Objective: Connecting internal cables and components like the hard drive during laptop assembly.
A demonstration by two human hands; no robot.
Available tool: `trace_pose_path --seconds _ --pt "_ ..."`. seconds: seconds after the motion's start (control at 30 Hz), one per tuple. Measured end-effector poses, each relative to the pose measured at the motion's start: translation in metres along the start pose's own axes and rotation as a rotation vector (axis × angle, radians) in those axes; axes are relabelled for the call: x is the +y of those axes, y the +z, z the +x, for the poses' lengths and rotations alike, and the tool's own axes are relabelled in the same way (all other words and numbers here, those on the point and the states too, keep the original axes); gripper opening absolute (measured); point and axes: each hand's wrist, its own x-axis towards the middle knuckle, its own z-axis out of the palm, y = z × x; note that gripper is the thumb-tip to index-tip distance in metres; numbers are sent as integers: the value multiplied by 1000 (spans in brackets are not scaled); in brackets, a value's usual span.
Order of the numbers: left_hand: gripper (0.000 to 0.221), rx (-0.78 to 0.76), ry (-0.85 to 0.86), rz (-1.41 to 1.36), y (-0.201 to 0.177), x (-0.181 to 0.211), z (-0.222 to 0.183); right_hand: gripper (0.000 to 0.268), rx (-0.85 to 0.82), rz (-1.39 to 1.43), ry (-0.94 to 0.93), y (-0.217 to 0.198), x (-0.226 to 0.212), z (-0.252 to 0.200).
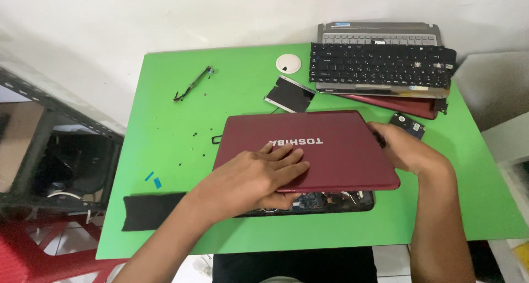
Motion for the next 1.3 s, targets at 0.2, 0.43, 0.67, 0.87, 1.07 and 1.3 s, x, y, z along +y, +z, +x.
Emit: trace_pose_path --seconds 0.2,0.43,0.67,0.87,1.07,1.3 --pt "42 23 -16 -153 -43 -2 20 37 -56 36 -57 -2 10 10" --pt "41 -51 -109 -371 -64 -26 37 39 8 180 156 4 16 10" --pt "37 -121 -84 -461 -80 -54 50 21 32 -66 -111 6 38 22" --pt "47 -166 -236 -500 -105 -71 66 23 5 -16 -115 4 43 26" --pt "54 -237 -352 -440 -117 -98 82 22 4 6 -87 4 39 23" --pt "71 -283 -482 -390 -125 -124 99 23 10 9 -61 5 36 20"
